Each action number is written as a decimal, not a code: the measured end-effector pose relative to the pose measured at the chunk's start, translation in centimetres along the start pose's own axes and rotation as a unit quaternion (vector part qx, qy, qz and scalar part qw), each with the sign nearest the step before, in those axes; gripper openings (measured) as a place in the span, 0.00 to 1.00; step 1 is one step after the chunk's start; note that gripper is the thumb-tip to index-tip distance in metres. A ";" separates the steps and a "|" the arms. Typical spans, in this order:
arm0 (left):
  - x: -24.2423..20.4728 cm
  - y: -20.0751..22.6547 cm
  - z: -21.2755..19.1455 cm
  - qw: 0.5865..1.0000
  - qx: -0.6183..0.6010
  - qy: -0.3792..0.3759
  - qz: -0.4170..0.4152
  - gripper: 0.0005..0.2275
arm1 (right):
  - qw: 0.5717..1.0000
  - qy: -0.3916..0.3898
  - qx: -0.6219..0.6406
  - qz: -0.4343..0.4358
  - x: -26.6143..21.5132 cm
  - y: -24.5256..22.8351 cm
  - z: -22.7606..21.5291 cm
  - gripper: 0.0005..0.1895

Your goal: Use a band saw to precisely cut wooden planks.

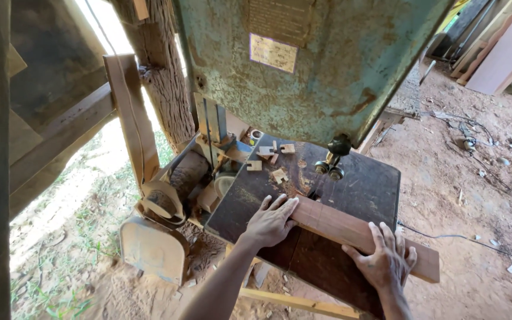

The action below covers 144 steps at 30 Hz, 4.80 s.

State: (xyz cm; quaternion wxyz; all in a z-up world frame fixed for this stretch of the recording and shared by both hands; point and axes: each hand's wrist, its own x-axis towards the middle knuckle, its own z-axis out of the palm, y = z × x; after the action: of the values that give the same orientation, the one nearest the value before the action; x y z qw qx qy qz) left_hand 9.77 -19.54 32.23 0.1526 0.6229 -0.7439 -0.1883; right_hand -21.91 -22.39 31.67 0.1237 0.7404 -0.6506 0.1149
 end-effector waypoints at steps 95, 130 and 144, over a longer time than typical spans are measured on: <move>0.7 0.5 -1.8 0.999 -0.034 0.034 -0.022 0.27 | 0.997 0.060 -0.024 -0.031 2.2 -0.6 0.8 0.50; 1.3 -0.2 -1.0 0.998 -0.042 0.049 -0.023 0.27 | 0.997 0.067 -0.023 -0.035 2.3 -1.0 0.4 0.51; 1.3 0.0 -0.8 0.996 -0.058 0.059 -0.023 0.26 | 0.996 0.080 -0.006 -0.042 2.2 -0.4 1.1 0.51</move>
State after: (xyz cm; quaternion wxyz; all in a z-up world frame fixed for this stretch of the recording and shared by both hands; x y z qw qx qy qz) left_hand 9.89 -20.86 32.91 0.2277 0.6398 -0.7071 -0.1968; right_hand -21.25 -24.78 31.30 0.1842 0.7549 -0.6075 0.1648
